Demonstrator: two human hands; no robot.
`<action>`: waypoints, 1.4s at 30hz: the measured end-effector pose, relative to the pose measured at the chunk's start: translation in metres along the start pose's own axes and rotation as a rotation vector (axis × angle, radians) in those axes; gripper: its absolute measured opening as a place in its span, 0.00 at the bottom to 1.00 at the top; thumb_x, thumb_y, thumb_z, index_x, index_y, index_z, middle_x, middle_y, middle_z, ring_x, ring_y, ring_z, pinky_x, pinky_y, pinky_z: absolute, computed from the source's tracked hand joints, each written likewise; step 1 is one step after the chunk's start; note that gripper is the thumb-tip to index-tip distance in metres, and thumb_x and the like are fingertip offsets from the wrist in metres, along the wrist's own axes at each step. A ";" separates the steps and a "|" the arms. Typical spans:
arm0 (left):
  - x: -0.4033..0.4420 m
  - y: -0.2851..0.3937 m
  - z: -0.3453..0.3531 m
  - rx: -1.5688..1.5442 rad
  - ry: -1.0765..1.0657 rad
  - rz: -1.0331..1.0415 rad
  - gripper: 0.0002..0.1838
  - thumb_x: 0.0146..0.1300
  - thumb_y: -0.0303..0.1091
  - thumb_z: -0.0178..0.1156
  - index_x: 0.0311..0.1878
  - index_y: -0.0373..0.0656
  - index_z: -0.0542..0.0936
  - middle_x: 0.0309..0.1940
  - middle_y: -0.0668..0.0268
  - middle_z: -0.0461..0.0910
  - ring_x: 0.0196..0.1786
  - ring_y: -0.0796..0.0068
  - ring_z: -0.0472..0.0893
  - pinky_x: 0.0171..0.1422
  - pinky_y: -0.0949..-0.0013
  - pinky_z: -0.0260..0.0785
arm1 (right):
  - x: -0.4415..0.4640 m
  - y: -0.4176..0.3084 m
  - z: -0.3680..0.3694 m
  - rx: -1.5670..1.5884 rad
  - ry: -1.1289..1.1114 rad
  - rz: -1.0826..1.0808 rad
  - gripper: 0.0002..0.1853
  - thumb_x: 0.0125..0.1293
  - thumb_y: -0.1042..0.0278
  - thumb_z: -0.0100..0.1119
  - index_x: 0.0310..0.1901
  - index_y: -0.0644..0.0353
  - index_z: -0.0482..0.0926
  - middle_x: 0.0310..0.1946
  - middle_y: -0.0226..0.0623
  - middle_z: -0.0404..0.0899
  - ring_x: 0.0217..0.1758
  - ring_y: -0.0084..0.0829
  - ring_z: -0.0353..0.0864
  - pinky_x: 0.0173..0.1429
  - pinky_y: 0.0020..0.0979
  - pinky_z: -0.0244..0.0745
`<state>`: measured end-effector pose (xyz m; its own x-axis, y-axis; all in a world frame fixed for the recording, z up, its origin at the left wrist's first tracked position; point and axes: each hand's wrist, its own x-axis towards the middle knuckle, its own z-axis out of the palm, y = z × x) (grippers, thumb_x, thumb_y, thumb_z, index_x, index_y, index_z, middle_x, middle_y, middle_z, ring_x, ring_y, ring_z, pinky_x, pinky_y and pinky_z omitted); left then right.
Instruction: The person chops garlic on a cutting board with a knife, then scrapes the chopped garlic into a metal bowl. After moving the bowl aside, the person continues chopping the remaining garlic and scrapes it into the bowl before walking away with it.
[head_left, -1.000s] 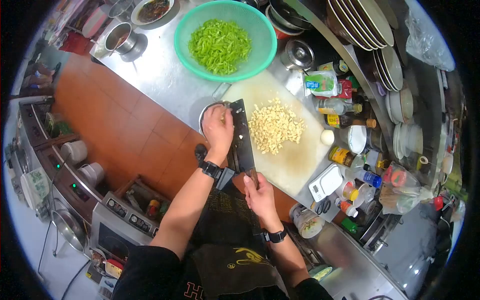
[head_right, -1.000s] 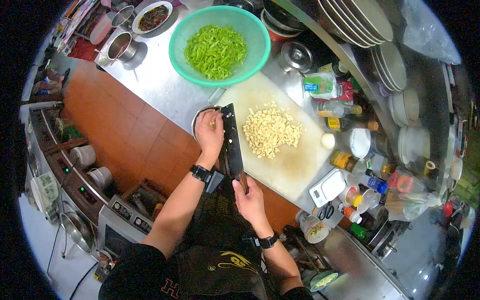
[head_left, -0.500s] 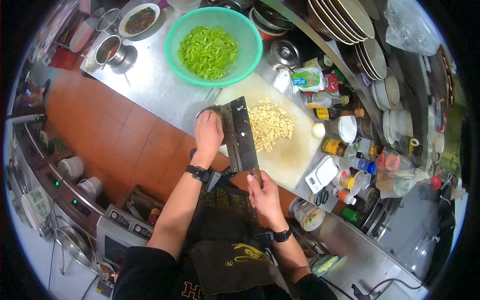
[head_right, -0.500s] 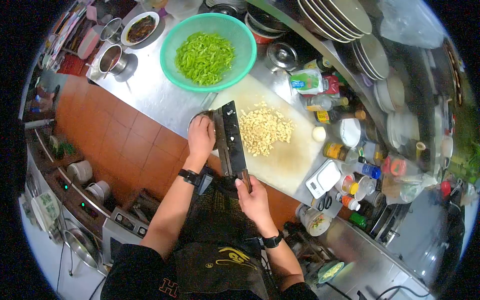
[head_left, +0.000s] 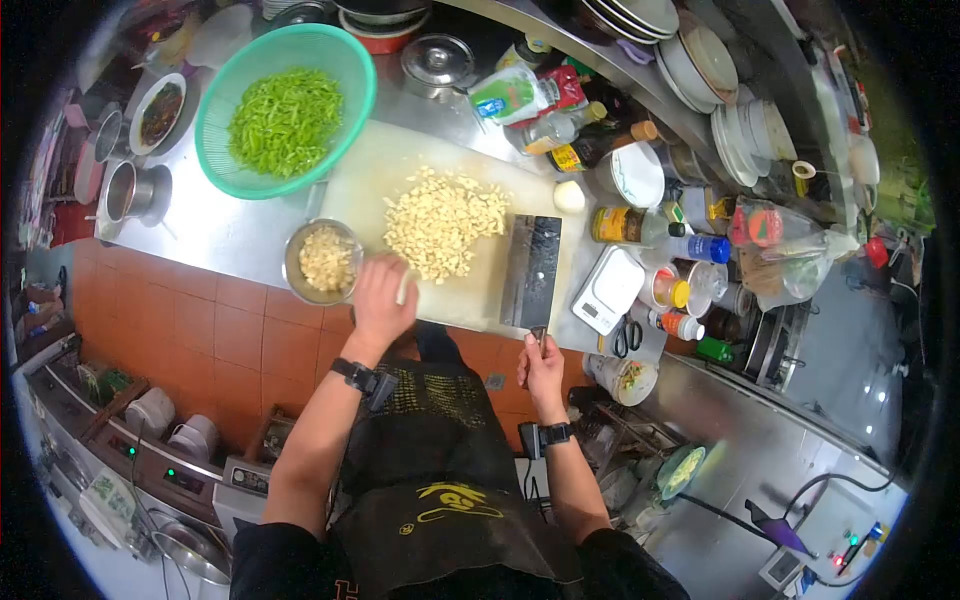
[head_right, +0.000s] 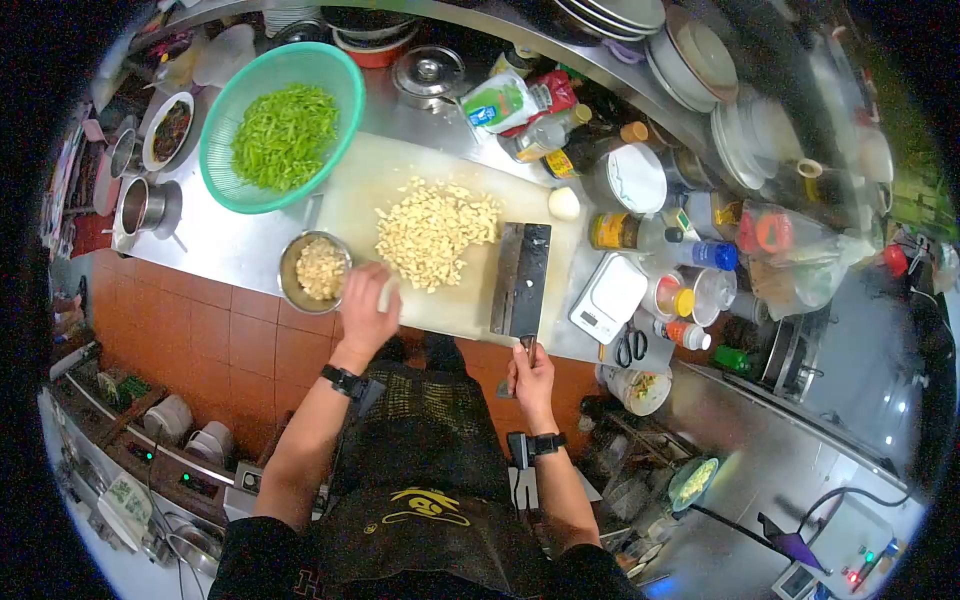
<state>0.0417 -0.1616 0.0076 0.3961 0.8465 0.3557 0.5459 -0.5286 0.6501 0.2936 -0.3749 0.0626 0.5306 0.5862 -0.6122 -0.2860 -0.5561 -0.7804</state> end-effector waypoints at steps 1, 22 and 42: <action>-0.002 0.008 0.018 0.006 -0.041 0.023 0.37 0.59 0.41 0.79 0.68 0.33 0.75 0.68 0.42 0.75 0.75 0.38 0.73 0.81 0.40 0.63 | 0.013 0.007 -0.010 -0.002 -0.001 0.002 0.12 0.84 0.56 0.62 0.44 0.55 0.76 0.20 0.25 0.71 0.15 0.19 0.69 0.19 0.26 0.63; 0.059 0.043 0.159 0.189 0.185 -0.218 0.55 0.53 0.63 0.81 0.82 0.50 0.72 0.83 0.46 0.63 0.84 0.32 0.60 0.83 0.29 0.56 | 0.095 0.038 -0.011 -0.097 -0.355 0.066 0.09 0.83 0.63 0.64 0.47 0.59 0.79 0.21 0.22 0.72 0.17 0.16 0.68 0.21 0.23 0.63; 0.089 0.069 0.130 -0.117 0.423 -0.266 0.17 0.56 0.28 0.79 0.50 0.43 0.89 0.61 0.58 0.84 0.68 0.43 0.80 0.71 0.46 0.75 | 0.049 -0.003 0.020 -0.118 -0.329 0.036 0.05 0.82 0.68 0.65 0.50 0.58 0.80 0.23 0.18 0.71 0.18 0.12 0.65 0.21 0.22 0.59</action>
<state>0.2106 -0.1312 -0.0037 -0.0916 0.9152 0.3925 0.4916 -0.3012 0.8171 0.3049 -0.3325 0.0322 0.2309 0.7125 -0.6626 -0.1952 -0.6333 -0.7489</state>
